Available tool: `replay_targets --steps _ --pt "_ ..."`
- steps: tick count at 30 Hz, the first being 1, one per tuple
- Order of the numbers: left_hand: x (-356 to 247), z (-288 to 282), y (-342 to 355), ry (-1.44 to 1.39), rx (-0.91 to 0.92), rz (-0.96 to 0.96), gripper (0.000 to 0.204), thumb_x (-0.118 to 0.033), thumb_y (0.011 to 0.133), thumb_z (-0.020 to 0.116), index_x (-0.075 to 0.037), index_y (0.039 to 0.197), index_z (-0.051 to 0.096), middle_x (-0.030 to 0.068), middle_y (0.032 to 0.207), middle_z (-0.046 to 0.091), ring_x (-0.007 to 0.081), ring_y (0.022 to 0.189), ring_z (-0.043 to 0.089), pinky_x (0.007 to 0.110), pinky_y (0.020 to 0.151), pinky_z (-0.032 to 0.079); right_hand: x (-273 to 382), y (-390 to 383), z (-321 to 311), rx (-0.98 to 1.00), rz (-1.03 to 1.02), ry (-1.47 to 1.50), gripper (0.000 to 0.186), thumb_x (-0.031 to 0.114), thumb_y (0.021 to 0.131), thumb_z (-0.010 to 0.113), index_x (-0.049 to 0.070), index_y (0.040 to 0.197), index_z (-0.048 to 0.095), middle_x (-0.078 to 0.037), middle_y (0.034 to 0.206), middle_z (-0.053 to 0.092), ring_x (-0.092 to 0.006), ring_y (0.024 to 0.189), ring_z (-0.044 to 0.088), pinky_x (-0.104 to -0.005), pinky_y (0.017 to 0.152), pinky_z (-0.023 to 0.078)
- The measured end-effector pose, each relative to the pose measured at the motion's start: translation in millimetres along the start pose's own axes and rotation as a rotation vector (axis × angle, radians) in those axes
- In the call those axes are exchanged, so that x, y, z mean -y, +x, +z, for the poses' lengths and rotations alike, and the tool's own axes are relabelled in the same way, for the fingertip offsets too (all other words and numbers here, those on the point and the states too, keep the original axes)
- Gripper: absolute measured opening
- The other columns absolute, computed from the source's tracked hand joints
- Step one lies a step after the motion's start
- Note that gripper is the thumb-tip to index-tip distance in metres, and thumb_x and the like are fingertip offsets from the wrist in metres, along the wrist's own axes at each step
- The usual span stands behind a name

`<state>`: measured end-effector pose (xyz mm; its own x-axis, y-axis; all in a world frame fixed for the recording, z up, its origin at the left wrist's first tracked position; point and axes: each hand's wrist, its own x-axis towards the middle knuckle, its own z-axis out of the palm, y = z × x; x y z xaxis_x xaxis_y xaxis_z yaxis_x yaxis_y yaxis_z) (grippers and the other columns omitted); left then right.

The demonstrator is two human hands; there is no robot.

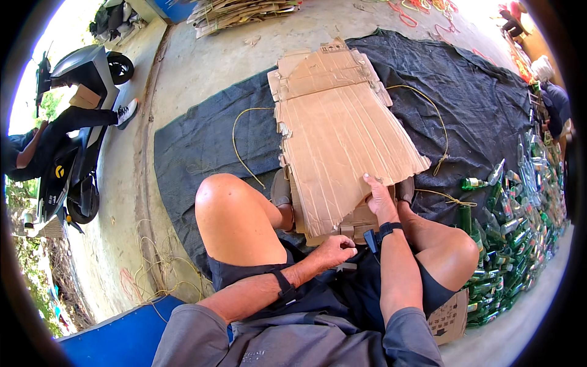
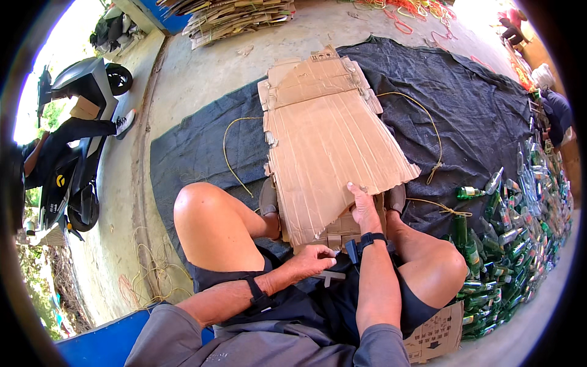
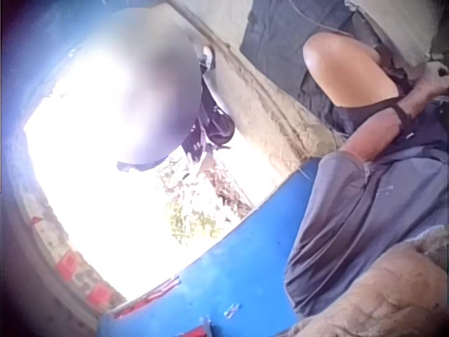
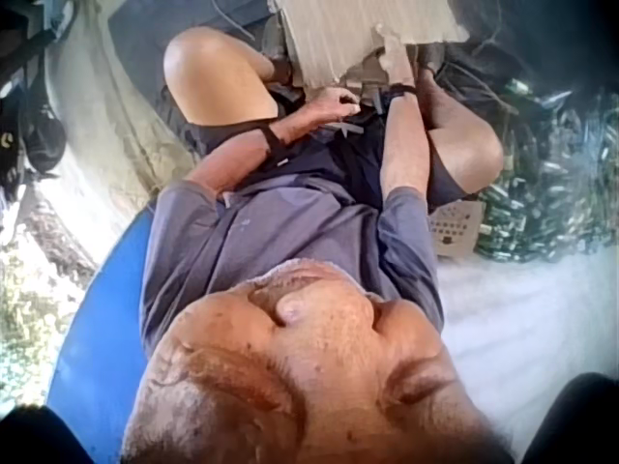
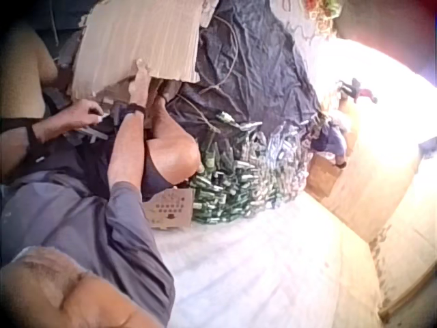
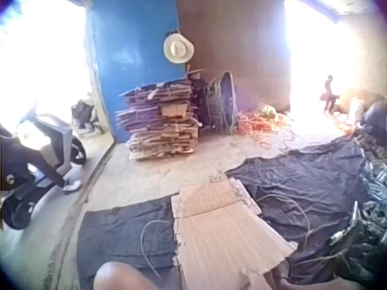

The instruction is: The person stacks several pieces of cardboard, wraps a yellow rope around the stack, and ties a knot to bundle them together while sitting on the floor.

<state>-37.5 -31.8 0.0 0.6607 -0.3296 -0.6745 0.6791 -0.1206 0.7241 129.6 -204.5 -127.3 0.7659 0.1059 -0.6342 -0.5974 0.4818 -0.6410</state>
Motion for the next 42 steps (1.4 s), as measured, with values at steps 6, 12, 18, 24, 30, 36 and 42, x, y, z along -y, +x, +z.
replay_targets --steps 6,12,18,24,30,36,42 --pt "-6 4 4 -0.05 -0.01 0.022 0.028 -0.016 0.093 0.073 0.001 0.115 0.069 0.002 0.098 0.069 0.0106 0.085 0.062 0.026 0.074 0.052 -32 1 -8 -0.074 -0.012 0.105 0.042 0.014 0.09 0.076 0.01 0.129 0.061 -0.007 0.122 0.068 -0.0261 0.113 0.065 -0.0488 0.096 0.054" --pt "-7 5 2 -0.025 -0.008 0.047 0.027 -0.013 0.093 0.072 0.003 0.114 0.069 0.0036 0.099 0.07 0.0109 0.089 0.064 0.027 0.08 0.053 -49 -4 -25 -0.159 0.177 -0.007 0.037 0.018 0.095 0.069 0.013 0.13 0.058 -0.008 0.121 0.07 -0.028 0.104 0.071 -0.0526 0.084 0.058" --pt "-19 5 -1 -0.003 0.016 0.04 0.027 -0.017 0.096 0.07 0.0 0.117 0.069 0.0018 0.102 0.069 0.0094 0.09 0.06 0.026 0.076 0.051 -59 -8 -27 -0.26 0.24 -0.129 0.043 0.024 0.099 0.06 0.008 0.137 0.05 -0.018 0.127 0.065 -0.0399 0.11 0.067 -0.0596 0.091 0.055" --pt "-18 2 0 -0.036 0.01 0.01 0.028 -0.017 0.096 0.071 -0.003 0.12 0.068 0.0014 0.107 0.069 0.0099 0.091 0.061 0.027 0.076 0.051 -70 -14 -29 -0.214 0.229 -0.111 0.039 0.026 0.099 0.058 0.003 0.129 0.05 -0.023 0.119 0.063 -0.045 0.103 0.067 -0.0606 0.087 0.056" --pt "-23 1 -1 -0.077 0.011 -0.002 0.027 -0.018 0.096 0.072 -0.005 0.119 0.068 0.0009 0.104 0.069 0.0099 0.092 0.062 0.026 0.077 0.052 -87 -7 -26 -0.315 0.333 -0.125 0.043 0.023 0.101 0.056 -0.002 0.134 0.046 -0.029 0.125 0.059 -0.0493 0.11 0.063 -0.0606 0.086 0.058" --pt "-25 1 -1 -0.075 0.005 -0.035 0.028 -0.018 0.096 0.072 -0.004 0.12 0.068 0.0011 0.104 0.069 0.0097 0.093 0.063 0.026 0.078 0.053 -96 -7 -29 -0.316 0.377 -0.115 0.048 0.021 0.102 0.056 -0.007 0.138 0.041 -0.037 0.135 0.052 -0.0554 0.119 0.058 -0.0652 0.089 0.057" --pt "-26 3 -1 -0.069 0.011 -0.008 0.028 -0.018 0.096 0.072 -0.004 0.12 0.067 0.0014 0.105 0.07 0.0097 0.093 0.064 0.026 0.079 0.053 -99 -7 -26 -0.372 0.387 -0.092 0.045 0.019 0.102 0.055 -0.008 0.136 0.044 -0.037 0.132 0.054 -0.058 0.116 0.059 -0.067 0.089 0.056"
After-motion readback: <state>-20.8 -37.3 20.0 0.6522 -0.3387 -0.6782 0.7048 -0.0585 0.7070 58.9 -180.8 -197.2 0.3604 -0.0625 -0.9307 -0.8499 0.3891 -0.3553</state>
